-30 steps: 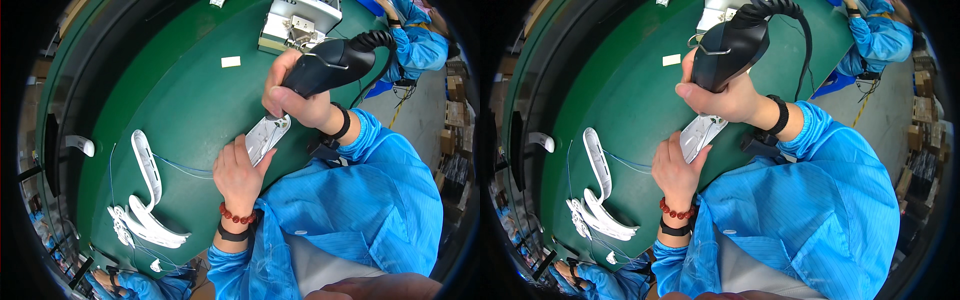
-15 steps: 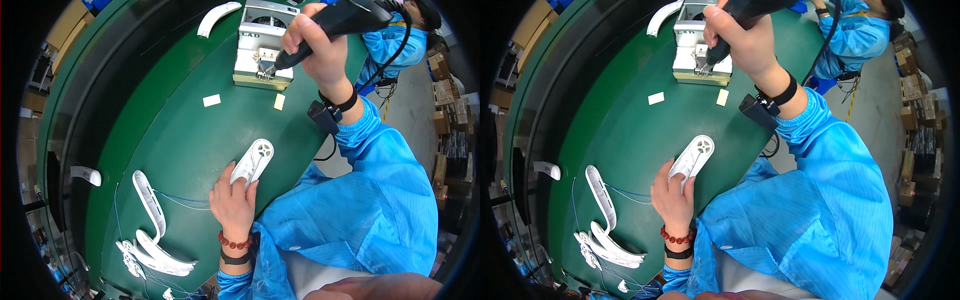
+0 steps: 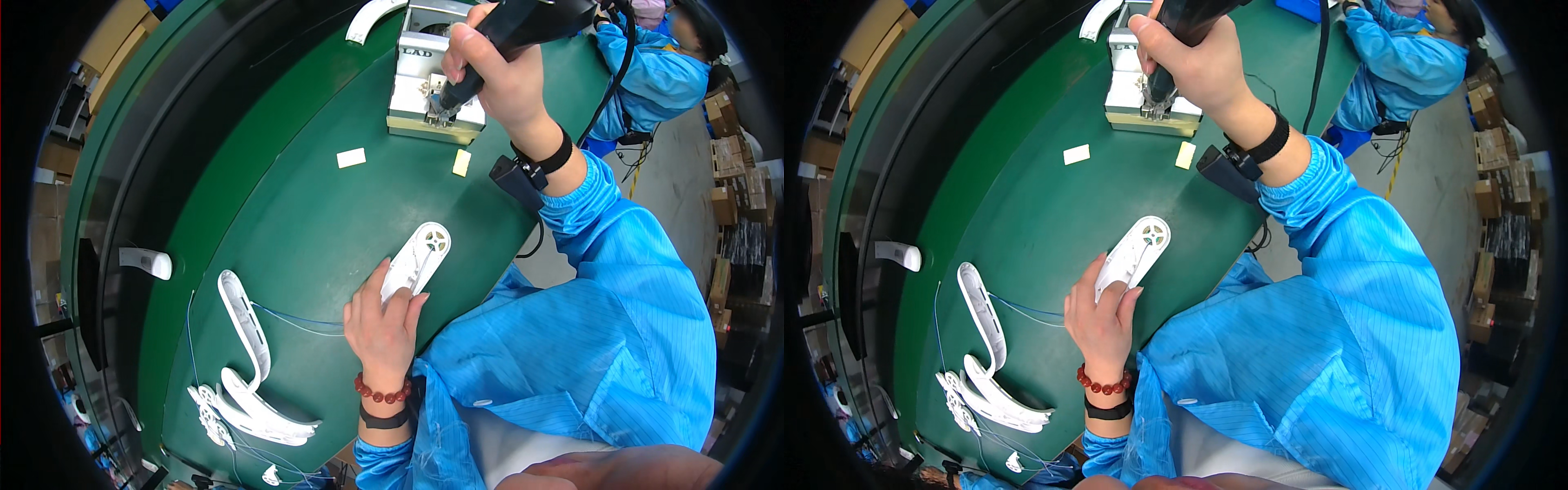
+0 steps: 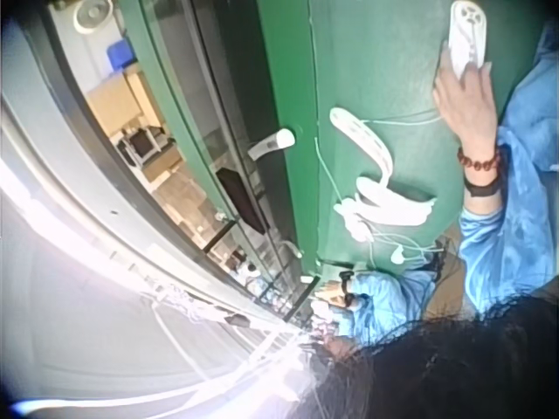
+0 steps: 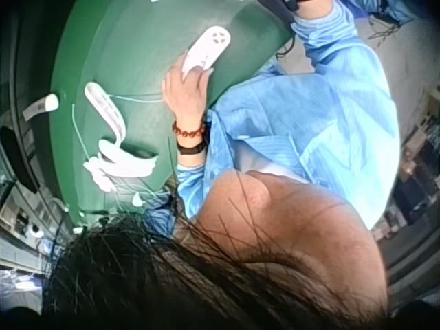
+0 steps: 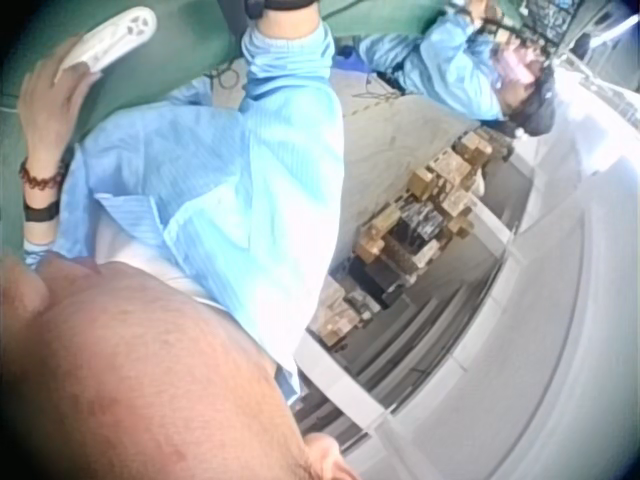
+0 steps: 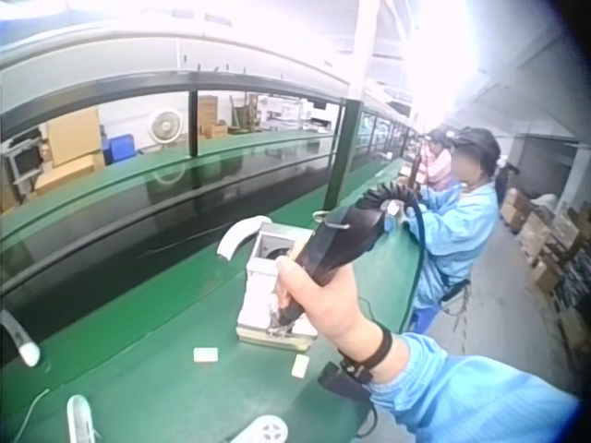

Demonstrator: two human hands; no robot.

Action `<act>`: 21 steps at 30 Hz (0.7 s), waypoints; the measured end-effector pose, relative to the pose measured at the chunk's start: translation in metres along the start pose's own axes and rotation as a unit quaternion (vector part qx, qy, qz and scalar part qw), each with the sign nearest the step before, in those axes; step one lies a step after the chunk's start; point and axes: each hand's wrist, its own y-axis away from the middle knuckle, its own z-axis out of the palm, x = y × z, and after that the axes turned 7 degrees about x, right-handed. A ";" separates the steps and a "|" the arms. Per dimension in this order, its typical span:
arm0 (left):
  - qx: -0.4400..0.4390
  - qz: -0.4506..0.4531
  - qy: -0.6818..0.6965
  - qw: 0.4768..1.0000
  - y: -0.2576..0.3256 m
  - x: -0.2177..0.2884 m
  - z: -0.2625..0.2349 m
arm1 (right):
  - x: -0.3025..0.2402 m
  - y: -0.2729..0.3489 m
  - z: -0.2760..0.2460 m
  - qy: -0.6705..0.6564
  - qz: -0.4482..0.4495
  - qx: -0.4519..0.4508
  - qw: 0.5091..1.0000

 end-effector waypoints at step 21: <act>-0.007 -0.001 0.009 1.000 -0.003 -0.001 0.001 | -0.001 0.000 0.005 -0.007 0.047 -0.009 0.999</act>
